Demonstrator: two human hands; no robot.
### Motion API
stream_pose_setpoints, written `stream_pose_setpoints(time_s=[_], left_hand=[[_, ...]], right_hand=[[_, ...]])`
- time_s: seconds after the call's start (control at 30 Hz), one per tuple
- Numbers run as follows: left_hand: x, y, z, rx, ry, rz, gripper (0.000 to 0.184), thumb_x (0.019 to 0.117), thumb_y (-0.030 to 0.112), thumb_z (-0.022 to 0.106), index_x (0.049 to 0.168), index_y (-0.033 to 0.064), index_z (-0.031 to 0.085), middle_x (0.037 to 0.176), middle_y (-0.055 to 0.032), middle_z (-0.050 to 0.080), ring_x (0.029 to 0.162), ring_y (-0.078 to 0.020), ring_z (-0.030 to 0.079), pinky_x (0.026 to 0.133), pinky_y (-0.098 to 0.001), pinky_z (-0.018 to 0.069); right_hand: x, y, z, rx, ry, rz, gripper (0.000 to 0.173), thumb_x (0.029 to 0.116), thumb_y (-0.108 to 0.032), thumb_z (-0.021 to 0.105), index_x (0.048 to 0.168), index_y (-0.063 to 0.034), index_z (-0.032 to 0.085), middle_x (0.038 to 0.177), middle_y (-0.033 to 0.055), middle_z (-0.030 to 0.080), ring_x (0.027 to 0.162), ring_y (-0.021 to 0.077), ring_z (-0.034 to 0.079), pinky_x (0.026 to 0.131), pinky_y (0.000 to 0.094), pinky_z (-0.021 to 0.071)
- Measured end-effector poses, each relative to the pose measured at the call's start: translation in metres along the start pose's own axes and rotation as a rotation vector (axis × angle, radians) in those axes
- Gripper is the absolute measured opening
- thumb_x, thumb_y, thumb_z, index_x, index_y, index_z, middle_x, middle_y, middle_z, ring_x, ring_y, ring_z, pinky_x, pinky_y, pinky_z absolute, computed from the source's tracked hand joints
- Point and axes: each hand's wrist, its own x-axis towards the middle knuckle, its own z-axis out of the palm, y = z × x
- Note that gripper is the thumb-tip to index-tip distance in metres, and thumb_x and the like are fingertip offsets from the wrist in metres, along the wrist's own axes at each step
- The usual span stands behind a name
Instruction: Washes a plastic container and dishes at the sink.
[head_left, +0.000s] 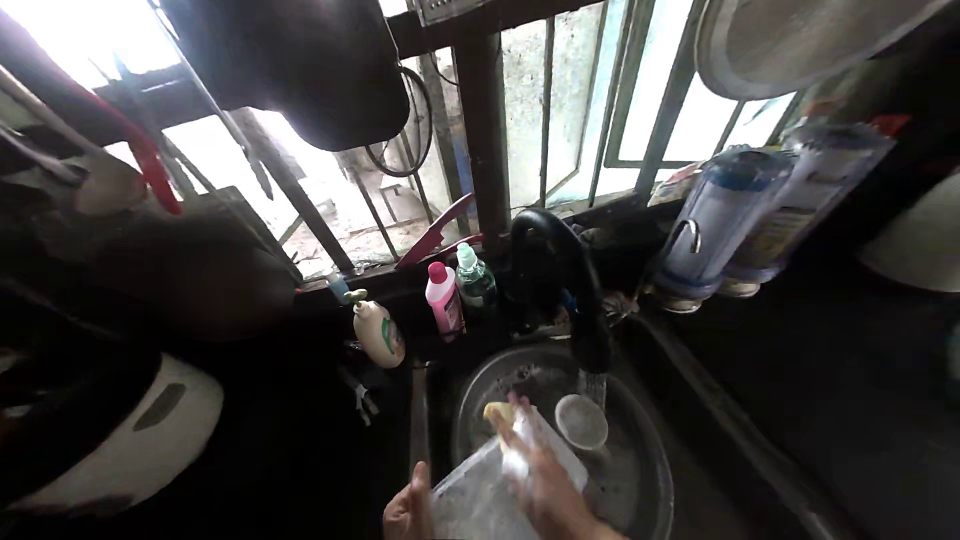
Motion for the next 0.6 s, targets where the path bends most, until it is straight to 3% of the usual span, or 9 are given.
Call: stream_pose_setpoints(time_s=[0.07, 0.13, 0.23, 0.27, 0.37, 0.43, 0.47, 0.53, 0.6], left_hand=[[0.001, -0.004, -0.009, -0.074, -0.014, 0.012, 0.053, 0.1066, 0.022, 0.040, 0.056, 0.0152, 0.054, 0.050, 0.0091, 0.054, 0.046, -0.0004, 0.054, 0.049, -0.0222, 0.0502], [0.003, -0.006, -0.020, -0.142, -0.021, 0.034, 0.051, 0.1074, 0.024, 0.038, 0.061, 0.0182, 0.059, 0.054, 0.0117, 0.058, 0.051, 0.0011, 0.057, 0.053, -0.0214, 0.0528], [0.006, 0.001, -0.029, -0.273, 0.032, -0.048, 0.046, 0.1083, 0.028, 0.033, 0.075, 0.0188, 0.063, 0.063, 0.0128, 0.065, 0.060, 0.0003, 0.065, 0.062, -0.0231, 0.0591], [0.008, 0.005, -0.028, -0.307, 0.059, -0.070, 0.047, 0.1086, 0.029, 0.031, 0.076, 0.0194, 0.063, 0.063, 0.0130, 0.065, 0.060, 0.0002, 0.065, 0.062, -0.0227, 0.0589], [0.011, 0.003, -0.028, -0.347, 0.052, -0.154, 0.049, 0.1110, 0.035, 0.022, 0.086, 0.0151, 0.059, 0.066, 0.0096, 0.065, 0.063, -0.0025, 0.066, 0.065, -0.0243, 0.0596], [0.017, -0.003, -0.029, -0.360, 0.000, -0.183, 0.060, 0.1104, 0.042, 0.018, 0.084, 0.0129, 0.063, 0.068, 0.0060, 0.069, 0.066, -0.0045, 0.069, 0.067, -0.0264, 0.0614], [0.020, -0.005, -0.033, -0.334, -0.060, -0.172, 0.058, 0.1106, 0.043, 0.018, 0.094, 0.0091, 0.062, 0.075, 0.0064, 0.072, 0.073, -0.0034, 0.071, 0.073, -0.0262, 0.0621], [0.022, -0.007, -0.040, -0.176, -0.169, -0.075, 0.055, 0.1104, 0.041, 0.023, 0.105, 0.0014, 0.061, 0.084, 0.0091, 0.073, 0.082, 0.0021, 0.071, 0.082, -0.0222, 0.0607], [0.027, -0.001, -0.045, 0.160, -0.318, 0.116, 0.045, 0.1084, 0.030, 0.036, 0.106, -0.0070, 0.061, 0.088, 0.0025, 0.066, 0.085, 0.0014, 0.065, 0.084, -0.0233, 0.0562]], right_hand=[[0.017, 0.045, -0.012, -0.038, -0.075, 0.169, 0.051, 0.1009, -0.017, 0.048, 0.151, -0.0085, 0.051, 0.158, 0.0255, 0.042, 0.148, 0.0423, 0.037, 0.123, 0.0542, 0.0298], [0.027, 0.071, -0.032, 0.158, -0.142, 0.448, 0.040, 0.1072, -0.015, 0.045, 0.143, -0.0006, 0.057, 0.146, 0.0207, 0.057, 0.139, 0.0297, 0.052, 0.119, 0.0427, 0.0367], [0.019, 0.076, -0.043, 0.730, -0.035, 0.744, 0.036, 0.1105, -0.024, 0.042, 0.132, -0.0009, 0.059, 0.117, 0.0121, 0.068, 0.104, 0.0139, 0.066, 0.093, 0.0319, 0.0542], [0.019, 0.070, -0.041, 0.857, 0.040, 0.744, 0.033, 0.1100, -0.024, 0.043, 0.128, -0.0032, 0.061, 0.108, 0.0075, 0.070, 0.096, 0.0095, 0.068, 0.086, 0.0290, 0.0571], [0.029, 0.057, -0.042, 0.771, 0.118, 0.597, 0.037, 0.1099, -0.018, 0.043, 0.134, 0.0057, 0.059, 0.123, 0.0146, 0.068, 0.108, 0.0081, 0.064, 0.099, 0.0258, 0.0495], [0.044, 0.056, -0.043, 0.638, 0.186, 0.568, 0.031, 0.1071, -0.017, 0.051, 0.122, 0.0052, 0.066, 0.113, 0.0136, 0.070, 0.101, 0.0079, 0.065, 0.095, 0.0260, 0.0505], [0.049, 0.055, -0.049, 0.637, 0.187, 0.557, 0.030, 0.1064, -0.016, 0.052, 0.121, 0.0057, 0.066, 0.113, 0.0139, 0.070, 0.102, 0.0090, 0.065, 0.096, 0.0267, 0.0504], [0.057, 0.055, -0.061, 0.640, 0.181, 0.494, 0.029, 0.1040, -0.014, 0.052, 0.119, 0.0060, 0.066, 0.111, 0.0123, 0.070, 0.101, 0.0086, 0.065, 0.095, 0.0267, 0.0512], [0.070, 0.055, -0.074, 0.613, 0.191, 0.505, 0.031, 0.1025, -0.016, 0.058, 0.121, 0.0077, 0.065, 0.112, 0.0145, 0.069, 0.102, 0.0111, 0.064, 0.095, 0.0279, 0.0506]])
